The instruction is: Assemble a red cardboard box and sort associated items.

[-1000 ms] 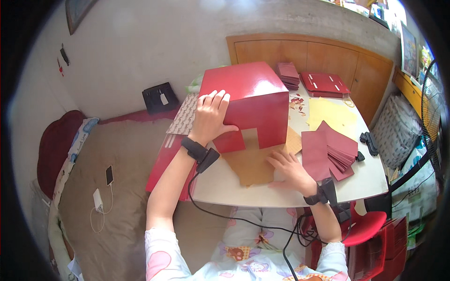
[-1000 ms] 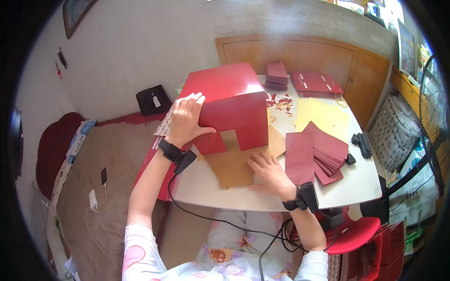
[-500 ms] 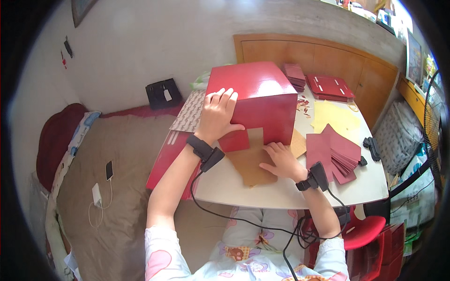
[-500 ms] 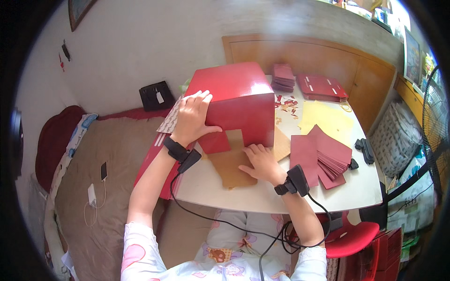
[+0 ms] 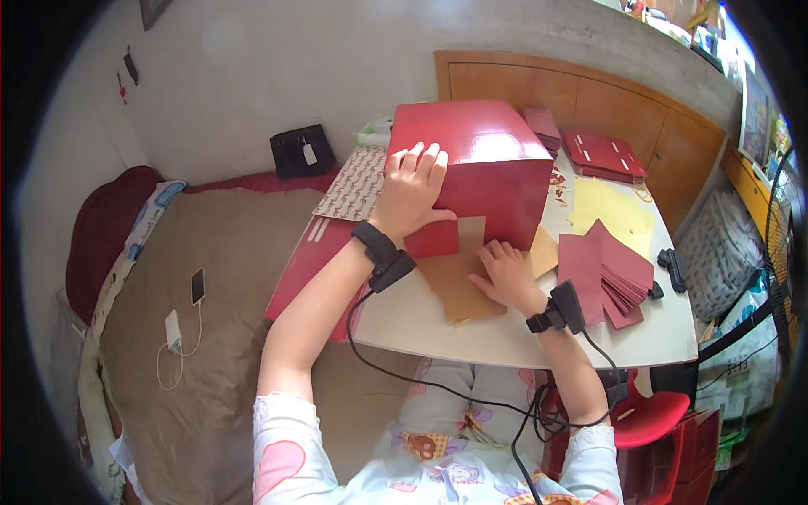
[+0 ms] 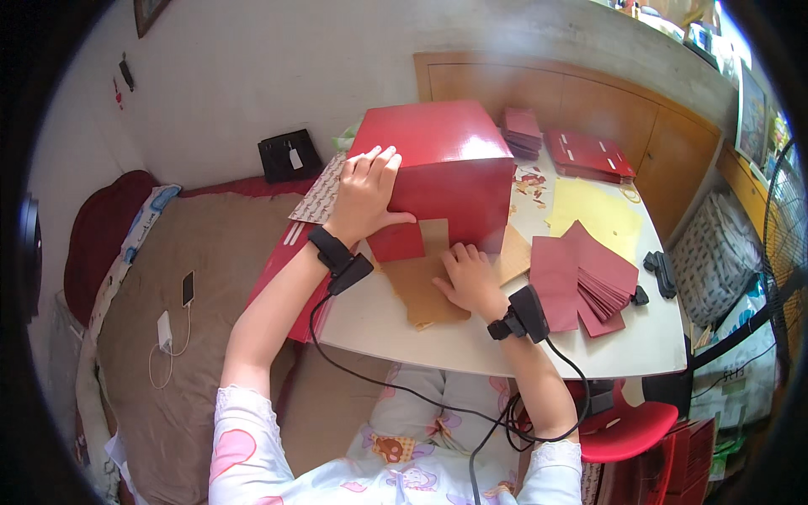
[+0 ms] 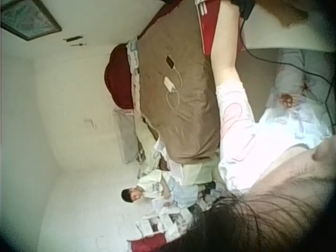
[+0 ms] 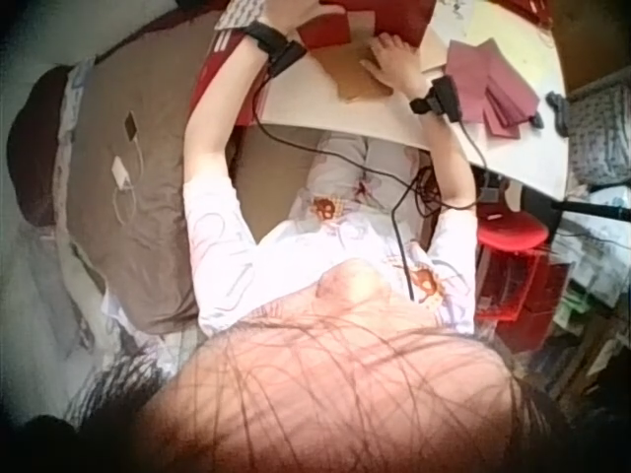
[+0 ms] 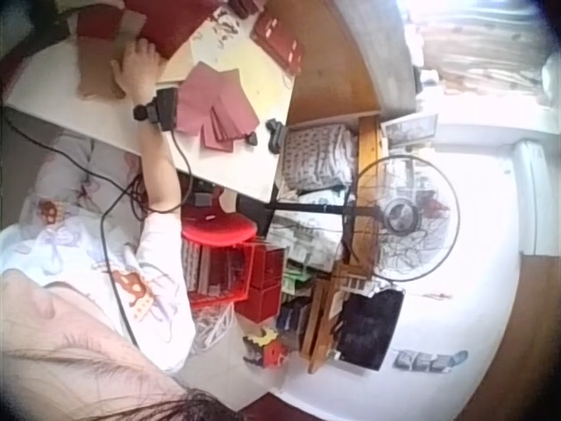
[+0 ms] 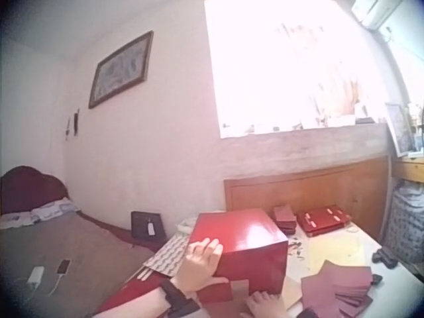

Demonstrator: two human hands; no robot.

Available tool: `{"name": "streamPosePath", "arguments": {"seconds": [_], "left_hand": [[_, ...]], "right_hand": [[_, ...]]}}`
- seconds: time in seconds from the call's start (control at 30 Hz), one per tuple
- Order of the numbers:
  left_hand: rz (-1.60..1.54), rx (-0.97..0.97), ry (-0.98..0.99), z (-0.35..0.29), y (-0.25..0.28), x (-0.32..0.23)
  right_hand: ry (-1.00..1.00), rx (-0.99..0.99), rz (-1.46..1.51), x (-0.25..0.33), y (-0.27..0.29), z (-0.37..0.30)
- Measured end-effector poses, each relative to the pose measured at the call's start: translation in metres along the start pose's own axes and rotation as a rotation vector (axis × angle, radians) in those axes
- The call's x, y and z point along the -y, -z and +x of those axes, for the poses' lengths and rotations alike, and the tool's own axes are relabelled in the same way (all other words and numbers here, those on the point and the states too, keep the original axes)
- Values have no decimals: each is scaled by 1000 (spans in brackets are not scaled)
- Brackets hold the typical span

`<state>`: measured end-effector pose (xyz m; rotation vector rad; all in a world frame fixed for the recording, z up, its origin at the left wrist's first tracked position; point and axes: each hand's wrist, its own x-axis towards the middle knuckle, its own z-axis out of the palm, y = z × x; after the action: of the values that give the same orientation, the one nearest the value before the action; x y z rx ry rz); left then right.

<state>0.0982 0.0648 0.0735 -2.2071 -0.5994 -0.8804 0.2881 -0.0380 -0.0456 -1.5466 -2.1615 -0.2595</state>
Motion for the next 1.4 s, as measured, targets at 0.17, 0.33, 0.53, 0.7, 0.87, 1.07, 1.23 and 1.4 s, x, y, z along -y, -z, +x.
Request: {"name": "streamPosePath", "arguments": {"seconds": [0.17, 0.33, 0.53, 0.7, 0.87, 1.07, 1.23, 1.4], "left_hand": [[-2, -3, 5, 0, -1, -1], [-3, 2, 2, 1, -1, -2], [-3, 8, 1, 1, -3, -4], [-12, 10, 11, 3, -2, -6], [-15, 19, 13, -1, -6, -4], [-6, 8, -3, 4, -3, -2], [-11, 17, -15, 3, -3, 0], [-30, 47, -28, 3, 0, 5]], "right_hand": [[24, -22, 35, 0, -8, -1], [16, -19, 133, -6, -8, -3], [68, 244, 232, 13, 26, -19], [164, 237, 249, 14, 38, -35], [175, 200, 180, 14, 36, -37], [366, -64, 64, 12, 34, -37], [166, -472, 22, 12, 43, -13], [-208, -714, 65, 16, 38, 10]]}}
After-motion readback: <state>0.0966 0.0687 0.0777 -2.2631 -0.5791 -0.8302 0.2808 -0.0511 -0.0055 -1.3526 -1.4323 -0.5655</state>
